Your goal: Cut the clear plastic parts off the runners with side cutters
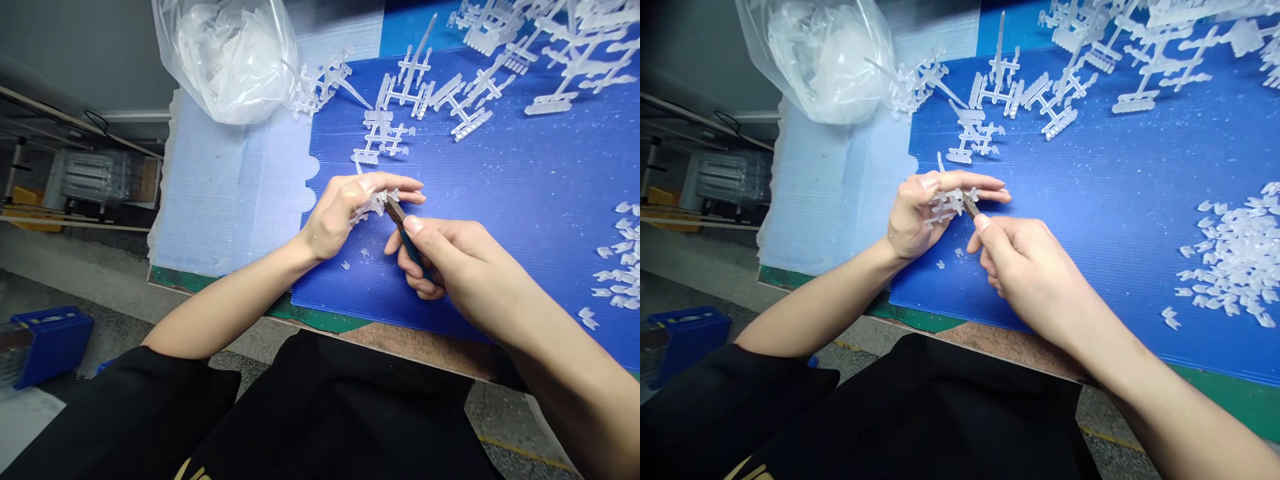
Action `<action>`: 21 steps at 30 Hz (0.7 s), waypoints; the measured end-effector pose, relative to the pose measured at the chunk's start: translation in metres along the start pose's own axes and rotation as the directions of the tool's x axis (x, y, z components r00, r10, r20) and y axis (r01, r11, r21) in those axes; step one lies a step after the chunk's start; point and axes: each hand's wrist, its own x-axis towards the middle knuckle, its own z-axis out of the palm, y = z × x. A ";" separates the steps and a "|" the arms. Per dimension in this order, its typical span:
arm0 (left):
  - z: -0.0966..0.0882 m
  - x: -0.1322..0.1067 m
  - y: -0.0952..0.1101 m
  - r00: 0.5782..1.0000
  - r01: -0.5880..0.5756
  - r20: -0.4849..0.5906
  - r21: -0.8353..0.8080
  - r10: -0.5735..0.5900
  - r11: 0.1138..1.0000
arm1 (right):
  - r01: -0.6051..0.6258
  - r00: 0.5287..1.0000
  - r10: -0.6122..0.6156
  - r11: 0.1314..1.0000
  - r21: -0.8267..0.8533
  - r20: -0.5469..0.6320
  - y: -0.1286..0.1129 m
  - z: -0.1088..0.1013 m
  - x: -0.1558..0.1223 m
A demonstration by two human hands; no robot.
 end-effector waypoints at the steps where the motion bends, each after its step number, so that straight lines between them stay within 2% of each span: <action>1: -0.001 0.000 0.001 1.000 0.022 0.016 0.021 -0.022 1.000 | -0.014 1.000 0.014 1.000 0.026 -0.007 0.001 0.000 0.001; 4: -0.003 0.002 0.001 0.998 0.043 0.050 0.057 -0.046 0.997 | -0.041 0.999 0.042 0.996 0.075 -0.021 0.002 -0.001 0.005; 7: -0.004 0.003 0.001 1.000 0.011 0.021 0.036 -0.012 0.999 | -0.030 0.999 0.032 0.997 0.068 -0.031 0.003 -0.004 0.006; 11: 0.001 0.005 0.004 0.992 0.051 -0.119 0.004 -0.050 0.999 | 0.029 0.994 -0.044 0.989 -0.147 -0.100 0.004 -0.009 0.005; 13: 0.003 0.004 0.009 0.988 0.053 -0.141 -0.036 -0.057 0.998 | 0.100 0.978 -0.140 0.966 -0.239 -0.154 0.005 -0.008 0.006; 15: 0.004 0.002 0.013 0.992 0.042 -0.116 -0.089 -0.052 0.995 | 0.206 0.929 -0.275 0.940 -0.273 -0.246 0.007 -0.004 0.008; 18: 0.004 -0.002 0.016 0.997 0.034 -0.068 -0.162 -0.046 0.986 | 0.348 0.827 -0.437 0.892 -0.288 -0.355 0.011 0.003 0.011; 21: 0.002 -0.005 0.015 1.000 0.017 0.003 -0.208 -0.017 0.978 | 0.420 0.784 -0.505 0.860 -0.290 -0.361 0.013 0.008 0.014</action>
